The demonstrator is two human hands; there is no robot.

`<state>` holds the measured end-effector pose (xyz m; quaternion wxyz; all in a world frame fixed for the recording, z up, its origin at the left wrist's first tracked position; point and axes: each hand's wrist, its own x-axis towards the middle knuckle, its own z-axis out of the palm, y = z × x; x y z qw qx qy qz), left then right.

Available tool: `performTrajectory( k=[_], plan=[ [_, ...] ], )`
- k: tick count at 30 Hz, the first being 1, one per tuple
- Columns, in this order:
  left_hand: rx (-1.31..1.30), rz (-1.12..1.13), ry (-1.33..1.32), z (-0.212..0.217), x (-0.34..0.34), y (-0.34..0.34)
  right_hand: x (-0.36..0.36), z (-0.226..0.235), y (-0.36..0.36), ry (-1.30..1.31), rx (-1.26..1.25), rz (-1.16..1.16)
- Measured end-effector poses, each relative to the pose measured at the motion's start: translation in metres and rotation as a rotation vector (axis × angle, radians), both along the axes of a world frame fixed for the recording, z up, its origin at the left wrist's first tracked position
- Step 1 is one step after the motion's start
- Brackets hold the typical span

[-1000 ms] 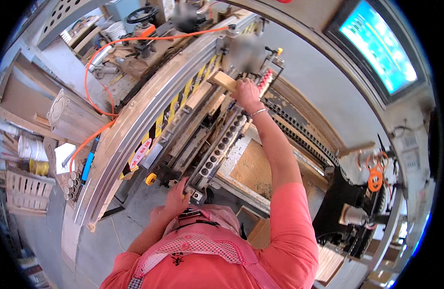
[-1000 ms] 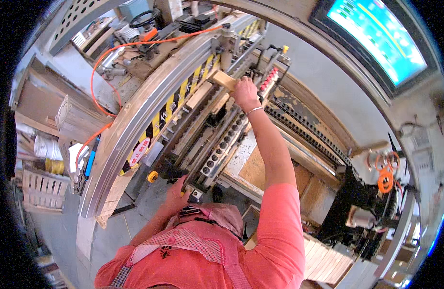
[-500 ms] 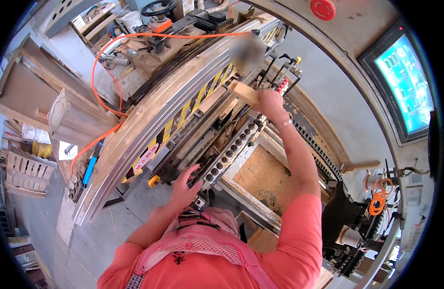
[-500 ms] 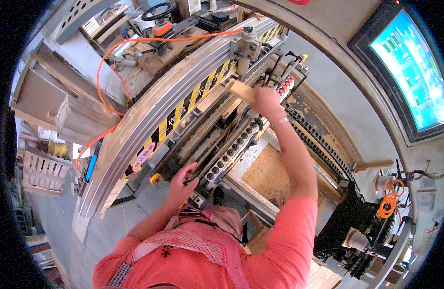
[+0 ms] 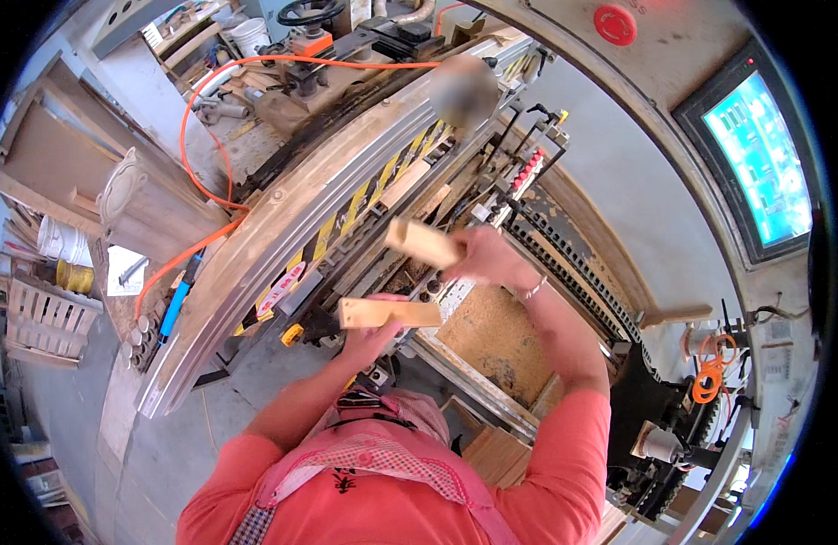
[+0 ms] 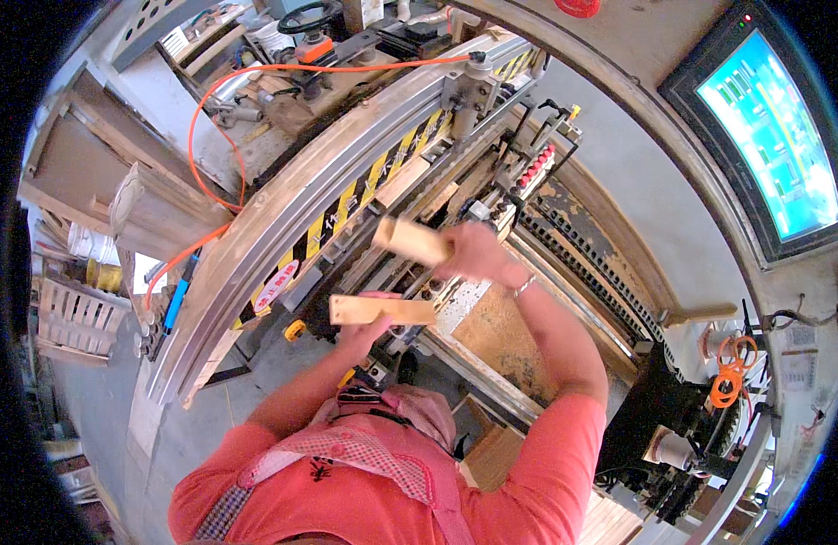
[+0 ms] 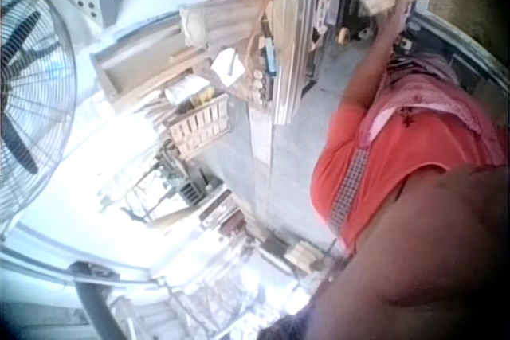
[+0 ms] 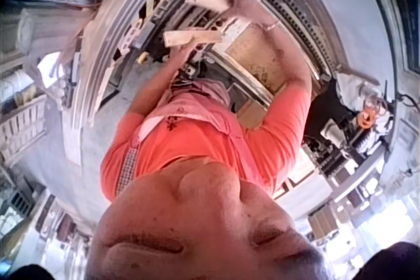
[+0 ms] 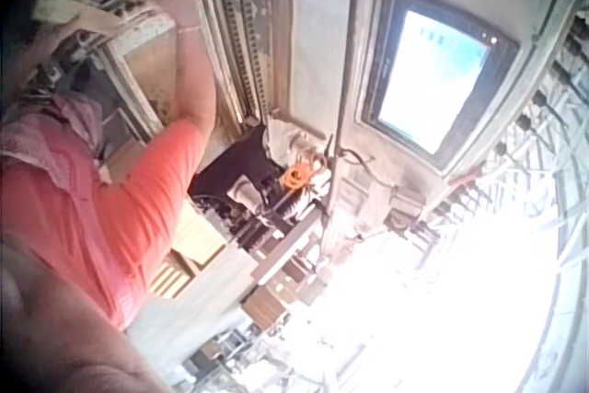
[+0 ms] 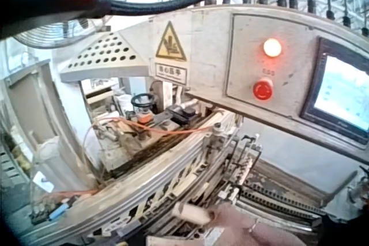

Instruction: The person operates a woodworking machine to process small wooden blocks. They pick up blocks from a stack, feed them into the machine, and then place the processed blocks onto a separate wooden board. The task is performed repeatedly in a continuous loop.

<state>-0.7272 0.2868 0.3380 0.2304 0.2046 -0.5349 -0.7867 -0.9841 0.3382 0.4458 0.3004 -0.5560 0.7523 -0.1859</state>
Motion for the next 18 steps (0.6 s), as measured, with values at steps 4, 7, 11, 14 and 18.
performTrajectory(
  k=[4, 7, 11, 14, 18],
  plan=[
    [-0.099, 0.091, 0.014, -0.01, 0.029, 0.007, -0.072, -0.029, -0.039, 0.637, 0.097, -0.162],
    [-0.161, 0.069, 0.068, -0.01, 0.037, 0.01, -0.109, -0.054, -0.065, 0.668, 0.103, -0.253],
    [-0.09, 0.073, 0.069, -0.014, 0.04, 0.012, -0.122, -0.079, -0.089, 0.698, 0.044, -0.299],
    [-0.087, 0.067, 0.027, -0.011, 0.039, 0.014, -0.125, -0.088, -0.094, 0.673, 0.06, -0.338],
    [-0.088, 0.059, -0.003, -0.011, 0.038, 0.013, -0.118, -0.08, -0.086, 0.636, -0.042, -0.342]
  ],
)
